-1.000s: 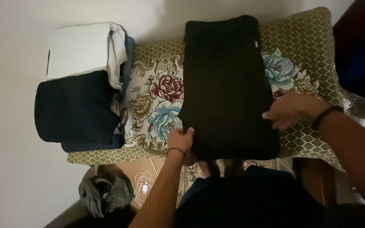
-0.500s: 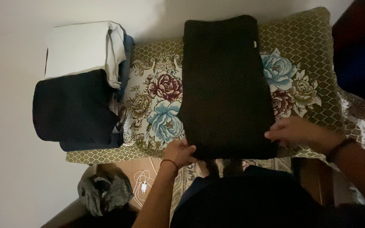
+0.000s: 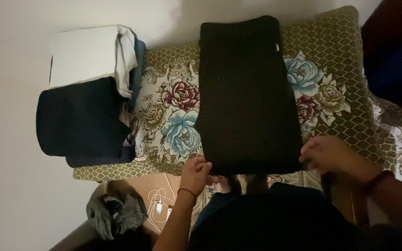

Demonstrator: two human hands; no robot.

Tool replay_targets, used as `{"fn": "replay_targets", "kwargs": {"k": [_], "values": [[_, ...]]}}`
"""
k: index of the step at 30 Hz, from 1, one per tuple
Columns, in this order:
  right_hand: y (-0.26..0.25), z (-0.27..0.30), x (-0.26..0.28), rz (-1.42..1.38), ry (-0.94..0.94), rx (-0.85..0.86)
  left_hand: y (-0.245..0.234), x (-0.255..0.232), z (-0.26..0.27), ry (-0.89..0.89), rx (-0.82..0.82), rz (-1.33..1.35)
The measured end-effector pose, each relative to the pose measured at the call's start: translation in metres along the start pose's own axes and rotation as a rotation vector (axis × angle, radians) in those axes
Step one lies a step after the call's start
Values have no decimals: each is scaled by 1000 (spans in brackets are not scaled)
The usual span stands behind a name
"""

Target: The person folds a pair of pants and a patterned shirt on a bed, moving other items aside and smoothing the fabric by hand.

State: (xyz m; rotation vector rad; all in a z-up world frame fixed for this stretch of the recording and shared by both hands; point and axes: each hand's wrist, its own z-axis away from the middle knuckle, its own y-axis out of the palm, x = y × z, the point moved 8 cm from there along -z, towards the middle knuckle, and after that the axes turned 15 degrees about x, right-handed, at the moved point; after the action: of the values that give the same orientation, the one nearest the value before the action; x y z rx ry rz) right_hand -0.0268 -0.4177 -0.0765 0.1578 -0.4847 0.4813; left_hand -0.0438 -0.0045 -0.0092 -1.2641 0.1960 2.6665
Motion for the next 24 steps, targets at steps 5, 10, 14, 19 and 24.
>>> {"fn": "replay_targets", "kwargs": {"k": [5,10,14,19,24], "values": [[8,20,20,301,-108,-115,8,11,-1,49,16,-31],[15,34,34,402,-236,-258,7,23,-5,35,-158,-91],[7,38,32,443,-57,-248,7,13,5,-153,-262,-219],[14,47,42,417,-91,-214,18,-26,10,-235,-286,-831],[20,68,69,622,67,-227,15,-52,5,-397,-266,-1090]]}}
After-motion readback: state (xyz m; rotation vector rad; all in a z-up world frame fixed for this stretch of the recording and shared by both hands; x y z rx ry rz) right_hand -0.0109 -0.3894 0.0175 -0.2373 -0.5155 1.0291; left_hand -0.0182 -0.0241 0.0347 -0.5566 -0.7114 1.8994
